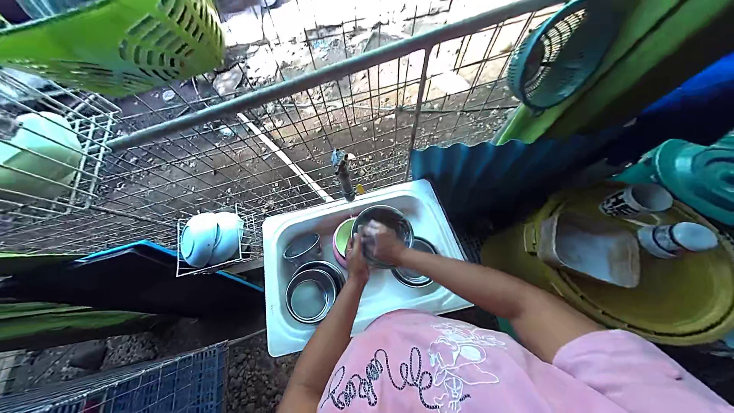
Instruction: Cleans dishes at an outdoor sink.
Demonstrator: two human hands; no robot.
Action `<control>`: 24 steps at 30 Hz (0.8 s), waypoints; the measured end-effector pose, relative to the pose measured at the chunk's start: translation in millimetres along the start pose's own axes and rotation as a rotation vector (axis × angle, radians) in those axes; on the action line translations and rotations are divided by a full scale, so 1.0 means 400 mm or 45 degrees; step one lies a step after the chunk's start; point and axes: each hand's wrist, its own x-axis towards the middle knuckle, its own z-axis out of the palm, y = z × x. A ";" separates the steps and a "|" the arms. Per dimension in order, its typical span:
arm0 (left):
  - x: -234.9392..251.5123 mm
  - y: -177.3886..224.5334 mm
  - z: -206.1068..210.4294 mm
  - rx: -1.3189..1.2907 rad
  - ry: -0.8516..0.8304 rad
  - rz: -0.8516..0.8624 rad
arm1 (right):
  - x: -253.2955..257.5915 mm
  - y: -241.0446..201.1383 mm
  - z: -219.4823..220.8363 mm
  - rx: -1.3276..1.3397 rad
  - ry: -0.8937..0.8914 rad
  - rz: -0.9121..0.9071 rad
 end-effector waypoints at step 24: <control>0.088 0.086 -0.093 0.264 -0.230 -0.298 | -0.028 -0.031 -0.031 -0.411 -0.492 -0.161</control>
